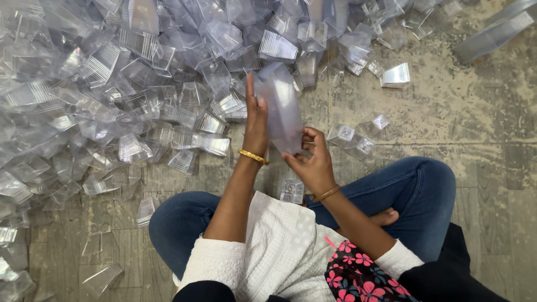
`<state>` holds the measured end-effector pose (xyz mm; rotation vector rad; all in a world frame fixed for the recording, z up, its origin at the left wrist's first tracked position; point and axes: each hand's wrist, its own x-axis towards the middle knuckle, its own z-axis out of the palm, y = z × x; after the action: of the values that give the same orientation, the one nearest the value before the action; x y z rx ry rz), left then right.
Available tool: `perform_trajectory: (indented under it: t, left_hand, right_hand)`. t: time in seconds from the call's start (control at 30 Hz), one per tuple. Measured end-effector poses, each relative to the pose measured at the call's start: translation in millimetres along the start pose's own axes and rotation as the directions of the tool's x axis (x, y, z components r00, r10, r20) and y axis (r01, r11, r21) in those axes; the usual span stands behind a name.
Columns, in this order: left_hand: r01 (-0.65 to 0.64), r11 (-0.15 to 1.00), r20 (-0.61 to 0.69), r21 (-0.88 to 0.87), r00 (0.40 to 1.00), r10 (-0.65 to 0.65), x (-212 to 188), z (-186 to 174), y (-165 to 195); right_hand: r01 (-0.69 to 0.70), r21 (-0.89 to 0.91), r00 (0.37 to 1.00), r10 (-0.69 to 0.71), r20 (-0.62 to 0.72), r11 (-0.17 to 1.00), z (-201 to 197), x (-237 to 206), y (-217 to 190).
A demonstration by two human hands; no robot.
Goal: The person sits on the floor among a large pile of clear plastic cups and repeatedly picks up loose cups, nests them together, and sets completed stacks back onto the pile. The person works through the scattered cups one at a time, building stacks by hand.
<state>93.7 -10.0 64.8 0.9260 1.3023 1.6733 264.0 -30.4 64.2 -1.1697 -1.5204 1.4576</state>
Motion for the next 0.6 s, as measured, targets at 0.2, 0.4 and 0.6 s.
perform_trajectory:
  t: [0.2, 0.4, 0.6]
  left_hand:
    - [0.144, 0.894, 0.043, -0.424, 0.989, -0.139, -0.2, -2.6, -1.5]
    - [0.301, 0.569, 0.313, -0.765, 0.946, -0.08, -6.4, -13.5, -0.4]
    - [0.45, 0.604, 0.408, -0.658, 0.887, -0.217, -6.0, -2.0, 9.5]
  right_hand:
    - [0.304, -0.4, 0.951, -0.303, 0.066, 0.865, 7.4, -16.4, -33.0]
    - [0.634, -0.474, 0.769, -0.564, 0.302, 0.611, -9.1, -8.2, -65.6]
    - [0.699, -0.454, 0.714, -0.509, 0.481, 0.552, -19.7, 22.0, -92.5]
